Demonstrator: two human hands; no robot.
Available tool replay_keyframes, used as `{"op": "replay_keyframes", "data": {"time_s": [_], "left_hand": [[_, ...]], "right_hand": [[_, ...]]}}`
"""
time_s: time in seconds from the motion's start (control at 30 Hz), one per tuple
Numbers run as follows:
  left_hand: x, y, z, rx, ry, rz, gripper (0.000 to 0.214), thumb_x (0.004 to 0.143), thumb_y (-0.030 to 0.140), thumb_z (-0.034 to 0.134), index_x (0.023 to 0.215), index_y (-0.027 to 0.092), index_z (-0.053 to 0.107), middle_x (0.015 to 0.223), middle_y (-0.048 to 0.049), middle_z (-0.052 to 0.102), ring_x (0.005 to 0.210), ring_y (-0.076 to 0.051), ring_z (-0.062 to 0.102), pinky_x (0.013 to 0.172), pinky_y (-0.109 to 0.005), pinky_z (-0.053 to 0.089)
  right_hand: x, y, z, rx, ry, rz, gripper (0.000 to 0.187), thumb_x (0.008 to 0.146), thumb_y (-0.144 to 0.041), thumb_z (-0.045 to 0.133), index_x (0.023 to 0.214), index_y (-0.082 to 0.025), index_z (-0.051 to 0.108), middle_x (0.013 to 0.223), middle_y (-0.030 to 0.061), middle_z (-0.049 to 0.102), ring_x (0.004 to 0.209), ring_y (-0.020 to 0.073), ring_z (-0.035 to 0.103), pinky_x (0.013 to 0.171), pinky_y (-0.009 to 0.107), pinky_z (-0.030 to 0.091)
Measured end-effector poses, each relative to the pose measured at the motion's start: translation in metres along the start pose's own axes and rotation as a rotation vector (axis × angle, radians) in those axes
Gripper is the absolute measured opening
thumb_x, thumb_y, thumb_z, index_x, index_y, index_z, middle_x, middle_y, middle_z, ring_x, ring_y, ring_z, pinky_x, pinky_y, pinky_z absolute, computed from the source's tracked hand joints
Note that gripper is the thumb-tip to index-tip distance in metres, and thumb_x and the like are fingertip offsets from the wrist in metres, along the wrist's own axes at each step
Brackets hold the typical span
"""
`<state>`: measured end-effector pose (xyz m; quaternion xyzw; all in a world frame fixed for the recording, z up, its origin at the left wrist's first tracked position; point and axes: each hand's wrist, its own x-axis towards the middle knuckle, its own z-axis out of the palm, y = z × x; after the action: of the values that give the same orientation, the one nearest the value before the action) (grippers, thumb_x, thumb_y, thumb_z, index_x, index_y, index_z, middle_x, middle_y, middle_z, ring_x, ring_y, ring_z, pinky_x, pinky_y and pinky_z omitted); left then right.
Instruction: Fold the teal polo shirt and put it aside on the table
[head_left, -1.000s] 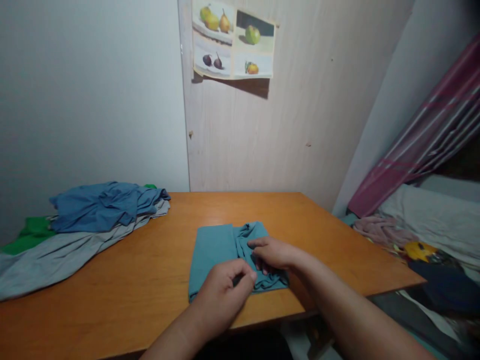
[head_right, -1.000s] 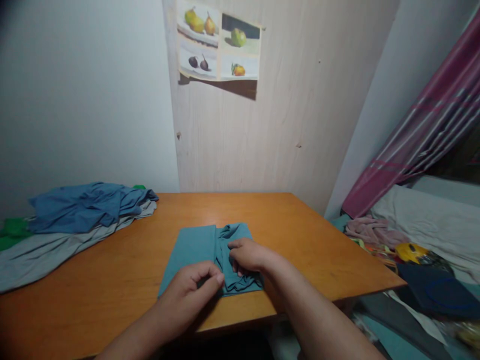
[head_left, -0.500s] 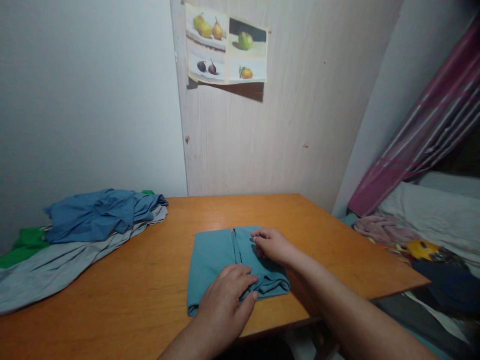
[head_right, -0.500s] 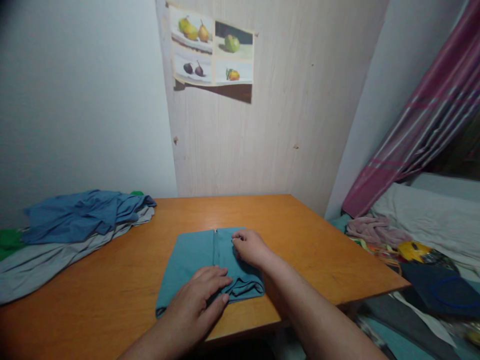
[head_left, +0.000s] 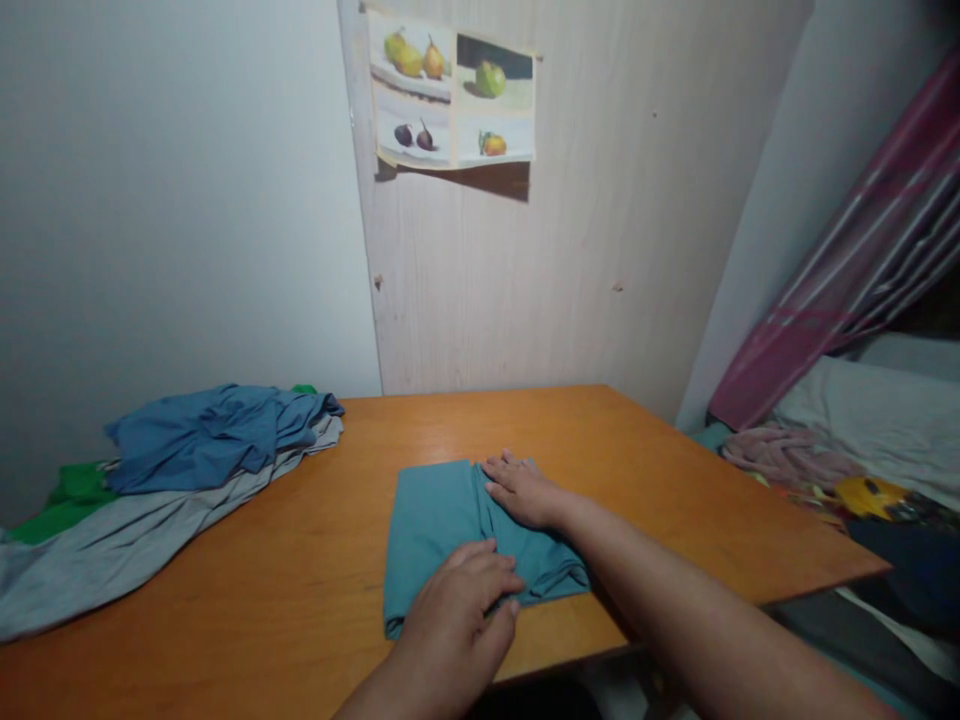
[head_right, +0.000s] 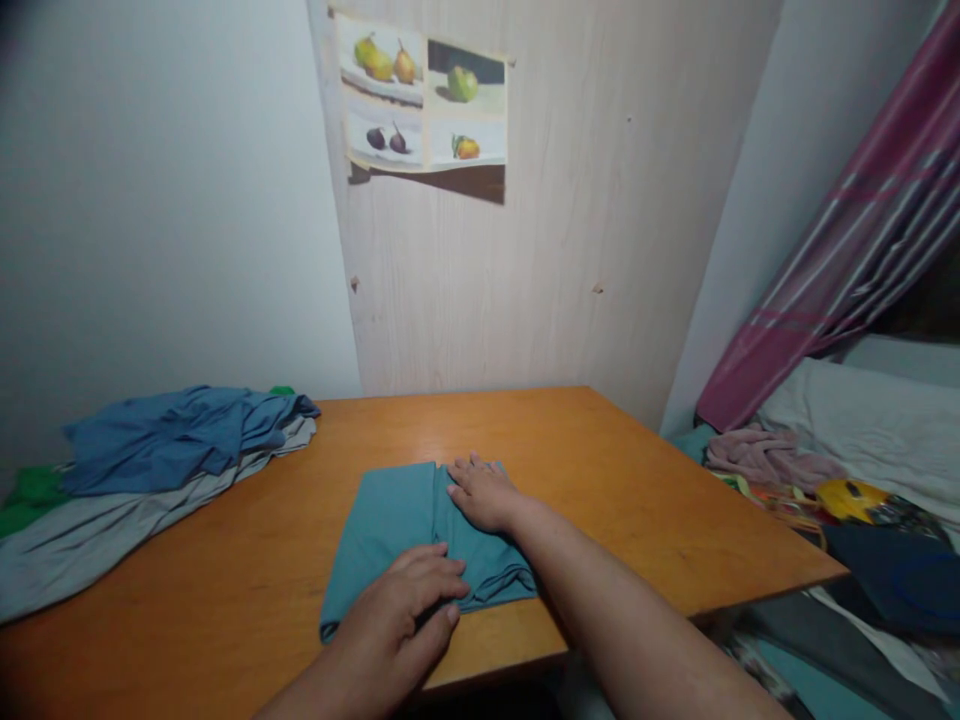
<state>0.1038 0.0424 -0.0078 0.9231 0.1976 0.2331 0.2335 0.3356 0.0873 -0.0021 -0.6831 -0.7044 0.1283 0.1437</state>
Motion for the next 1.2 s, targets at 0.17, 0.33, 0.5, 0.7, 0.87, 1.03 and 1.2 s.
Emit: {"op": "replay_keyframes", "data": {"time_s": [0.17,0.33,0.5,0.7,0.87,1.03,1.2], "left_hand": [[0.001,0.004,-0.004,-0.012,0.009,-0.034,0.026,0.091,0.025,0.055,0.114,0.025,0.066,0.125,-0.0047,0.069,0.128,-0.024,0.056,0.112,-0.044,0.043],[0.003,0.005,-0.003,0.016,0.014,-0.004,0.027,0.092,0.03,0.057,0.118,0.024,0.062,0.123,-0.0073,0.067,0.122,-0.025,0.058,0.104,-0.044,0.048],[0.013,0.01,0.009,0.148,0.039,0.098,0.036,0.089,0.026,0.06,0.125,0.024,0.057,0.13,-0.007,0.064,0.133,-0.028,0.049,0.119,-0.053,0.03],[0.036,0.02,0.012,0.255,-0.047,0.037,0.023,0.094,0.022,0.049,0.112,0.023,0.063,0.11,-0.0068,0.07,0.108,-0.026,0.063,0.098,-0.045,0.048],[0.044,0.02,0.004,0.268,-0.075,-0.019,0.025,0.1,0.028,0.04,0.111,0.024,0.062,0.103,-0.0068,0.072,0.096,-0.026,0.067,0.083,-0.038,0.05],[0.044,0.018,-0.001,0.309,-0.123,-0.008,0.026,0.101,0.029,0.037,0.11,0.023,0.061,0.099,-0.007,0.072,0.093,-0.026,0.067,0.08,-0.037,0.05],[0.042,0.02,-0.003,0.366,-0.155,0.089,0.022,0.098,0.024,0.042,0.107,0.024,0.062,0.098,-0.0058,0.071,0.093,-0.025,0.067,0.079,-0.036,0.051]], "right_hand": [[-0.014,0.011,-0.019,0.226,0.127,0.0,0.044,0.098,-0.036,0.049,0.135,-0.018,0.062,0.147,0.0124,0.055,0.141,0.0263,0.044,0.12,0.045,0.027],[-0.06,0.028,-0.02,0.537,0.323,0.036,0.034,0.092,-0.036,0.058,0.118,-0.02,0.072,0.122,0.0128,0.071,0.114,0.026,0.065,0.105,0.046,0.046],[-0.117,0.028,-0.012,0.576,0.385,0.036,0.03,0.092,-0.039,0.059,0.112,-0.022,0.073,0.108,0.0095,0.073,0.1,0.0242,0.067,0.091,0.043,0.052],[-0.154,0.007,-0.013,0.295,0.345,-0.101,0.032,0.088,-0.031,0.063,0.118,-0.021,0.068,0.102,0.008,0.069,0.093,0.0215,0.062,0.086,0.038,0.05],[-0.155,-0.004,-0.007,0.069,0.374,-0.09,0.043,0.083,-0.034,0.07,0.122,-0.021,0.062,0.107,0.0083,0.065,0.101,0.025,0.057,0.088,0.039,0.046],[-0.151,-0.004,0.007,-0.1,0.446,-0.066,0.019,0.085,-0.016,0.057,0.103,-0.02,0.061,0.096,0.0065,0.059,0.093,0.0231,0.054,0.081,0.036,0.044],[-0.153,-0.002,0.015,-0.142,0.476,-0.1,0.017,0.085,-0.009,0.051,0.095,-0.021,0.06,0.093,0.0061,0.057,0.09,0.022,0.052,0.077,0.034,0.043]]}}
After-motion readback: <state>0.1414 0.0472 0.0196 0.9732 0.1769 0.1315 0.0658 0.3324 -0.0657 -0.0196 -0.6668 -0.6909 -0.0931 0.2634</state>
